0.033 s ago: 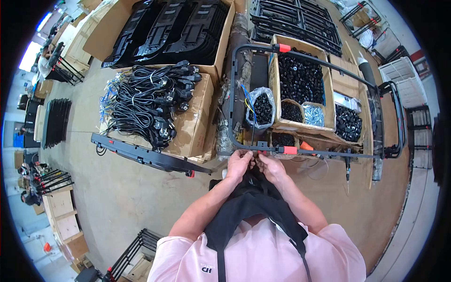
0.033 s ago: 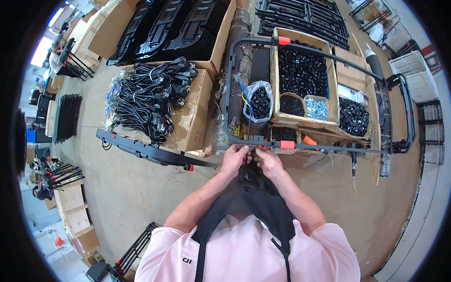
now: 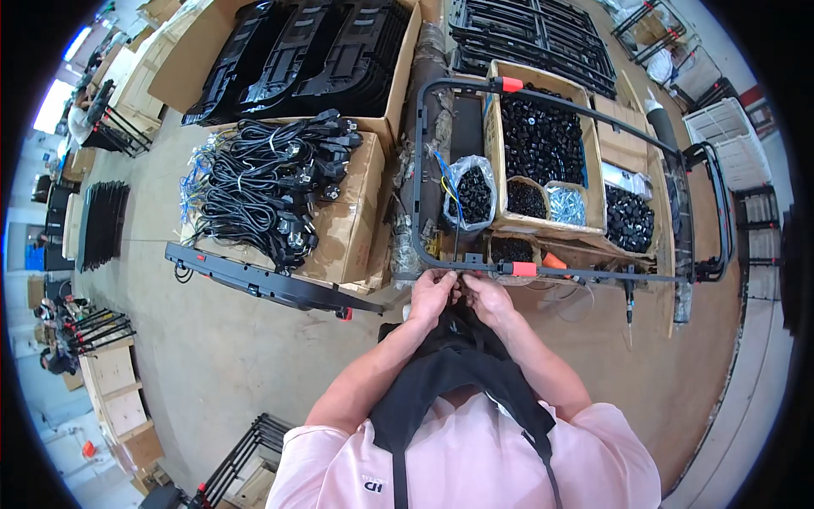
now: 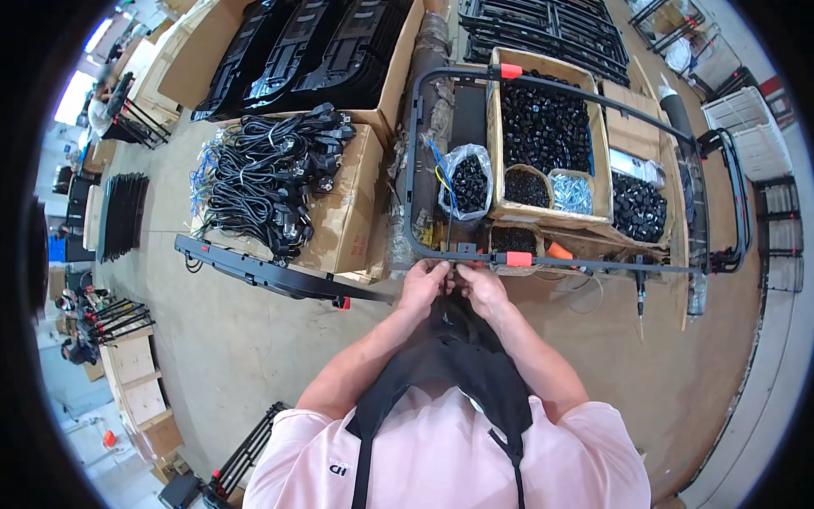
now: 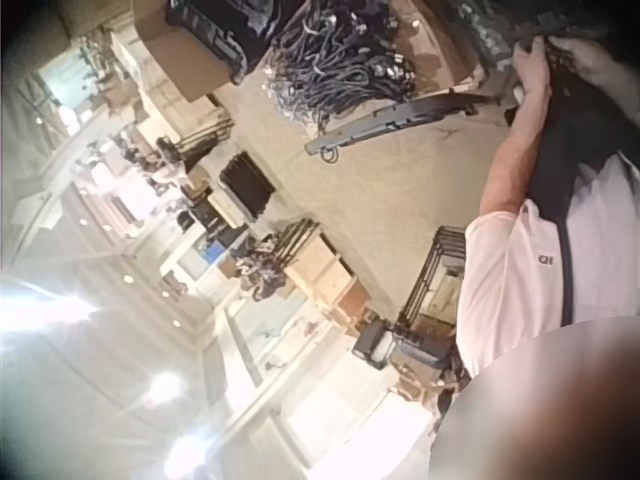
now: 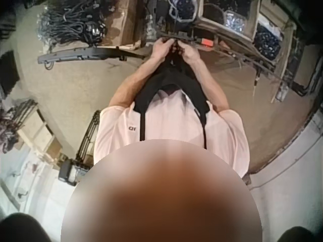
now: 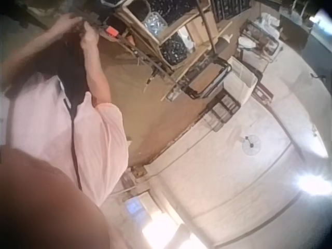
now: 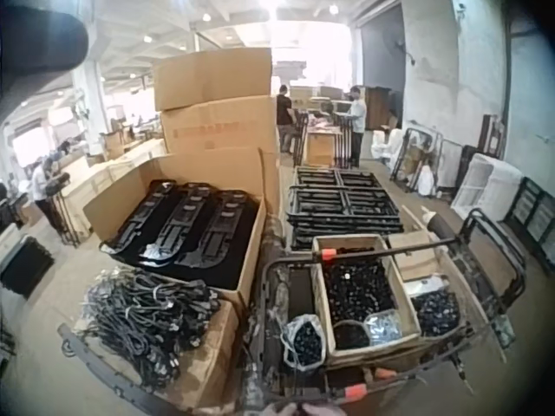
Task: Assembling parts of outdoor power equipment by connecting internal wiring and securing housing with a pneumatic screwdriver.
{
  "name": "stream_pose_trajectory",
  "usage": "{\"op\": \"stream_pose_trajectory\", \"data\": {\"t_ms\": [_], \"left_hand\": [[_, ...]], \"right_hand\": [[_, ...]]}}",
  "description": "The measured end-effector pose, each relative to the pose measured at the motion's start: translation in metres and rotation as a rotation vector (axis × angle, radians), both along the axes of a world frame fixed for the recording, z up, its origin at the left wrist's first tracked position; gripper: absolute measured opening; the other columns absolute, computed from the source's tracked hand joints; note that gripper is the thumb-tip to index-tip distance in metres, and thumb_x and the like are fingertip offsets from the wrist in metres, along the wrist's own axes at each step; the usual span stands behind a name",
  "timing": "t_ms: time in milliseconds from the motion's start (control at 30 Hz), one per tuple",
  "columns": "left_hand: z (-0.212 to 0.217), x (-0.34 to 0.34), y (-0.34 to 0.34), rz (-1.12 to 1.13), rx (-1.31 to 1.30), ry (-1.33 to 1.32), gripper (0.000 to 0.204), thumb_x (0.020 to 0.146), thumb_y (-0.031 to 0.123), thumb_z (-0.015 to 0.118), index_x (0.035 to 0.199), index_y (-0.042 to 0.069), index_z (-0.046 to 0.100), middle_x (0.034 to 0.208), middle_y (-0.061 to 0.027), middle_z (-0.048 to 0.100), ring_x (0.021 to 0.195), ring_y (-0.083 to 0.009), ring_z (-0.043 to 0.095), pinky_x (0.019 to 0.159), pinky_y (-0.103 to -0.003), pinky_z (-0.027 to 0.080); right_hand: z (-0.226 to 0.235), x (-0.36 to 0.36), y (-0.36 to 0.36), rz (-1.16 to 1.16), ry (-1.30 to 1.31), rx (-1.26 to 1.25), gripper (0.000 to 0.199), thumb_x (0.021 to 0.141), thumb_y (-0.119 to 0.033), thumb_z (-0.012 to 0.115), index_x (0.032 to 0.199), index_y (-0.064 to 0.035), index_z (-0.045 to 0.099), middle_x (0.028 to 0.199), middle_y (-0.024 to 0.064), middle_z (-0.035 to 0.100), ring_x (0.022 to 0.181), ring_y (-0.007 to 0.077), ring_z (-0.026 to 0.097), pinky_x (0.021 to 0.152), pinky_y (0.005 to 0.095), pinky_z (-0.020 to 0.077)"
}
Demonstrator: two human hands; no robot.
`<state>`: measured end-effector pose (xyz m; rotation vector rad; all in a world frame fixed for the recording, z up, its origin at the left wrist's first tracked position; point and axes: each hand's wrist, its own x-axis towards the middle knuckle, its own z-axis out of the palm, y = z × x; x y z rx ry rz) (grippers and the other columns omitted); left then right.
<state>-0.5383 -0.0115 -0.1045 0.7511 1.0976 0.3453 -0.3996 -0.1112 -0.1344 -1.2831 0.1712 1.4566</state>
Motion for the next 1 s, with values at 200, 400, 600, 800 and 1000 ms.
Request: {"op": "stream_pose_trajectory", "data": {"t_ms": [200, 400, 600, 800, 1000], "left_hand": [[0.01, -0.002, 0.01, -0.092, -0.121, -0.017, 0.023, 0.105, 0.022, 0.065, 0.114, 0.001, 0.066, 0.088, -0.0064, 0.073, 0.07, -0.0147, 0.067, 0.064, -0.03, 0.056], [0.012, -0.016, 0.007, -0.24, -0.05, 0.011, 0.024, 0.106, 0.025, 0.064, 0.11, 0.001, 0.067, 0.089, -0.0059, 0.074, 0.072, -0.0148, 0.067, 0.064, -0.03, 0.054], [0.015, -0.03, -0.016, -0.21, 0.145, 0.025, 0.026, 0.108, 0.025, 0.06, 0.107, 0.0, 0.068, 0.083, -0.004, 0.068, 0.07, -0.0122, 0.062, 0.064, -0.03, 0.052], [-0.001, -0.038, -0.03, -0.193, 0.37, 0.072, 0.025, 0.108, 0.024, 0.059, 0.111, 0.0, 0.067, 0.086, -0.0077, 0.068, 0.078, -0.0154, 0.063, 0.073, -0.033, 0.052], [-0.003, -0.042, -0.039, -0.101, 0.549, 0.013, 0.027, 0.107, 0.022, 0.056, 0.12, -0.001, 0.062, 0.1, -0.0148, 0.068, 0.096, -0.0241, 0.065, 0.088, -0.04, 0.052]], "right_hand": [[0.005, -0.011, 0.016, 0.074, 0.053, 0.172, 0.019, 0.107, -0.025, 0.062, 0.113, -0.0087, 0.07, 0.092, 0.0044, 0.07, 0.083, 0.0188, 0.064, 0.076, 0.0335, 0.0512], [0.012, -0.008, 0.006, 0.158, -0.012, 0.213, 0.023, 0.107, -0.025, 0.062, 0.112, -0.0041, 0.07, 0.091, 0.0071, 0.071, 0.079, 0.0212, 0.065, 0.074, 0.0361, 0.0538], [0.087, 0.0, 0.015, 0.885, -1.192, 0.068, 0.032, 0.098, -0.023, 0.065, 0.123, -0.0055, 0.074, 0.104, 0.0154, 0.075, 0.097, 0.0319, 0.073, 0.086, 0.0427, 0.0558], [0.139, 0.002, 0.057, 1.114, -1.569, 0.411, 0.024, 0.092, -0.013, 0.063, 0.112, -0.0038, 0.073, 0.107, 0.0154, 0.072, 0.105, 0.0371, 0.071, 0.088, 0.0459, 0.0573], [0.133, -0.005, 0.089, 1.713, -1.614, 0.364, 0.023, 0.087, -0.009, 0.063, 0.108, -0.0022, 0.067, 0.111, 0.0186, 0.072, 0.105, 0.0383, 0.071, 0.085, 0.0492, 0.0576]]}}
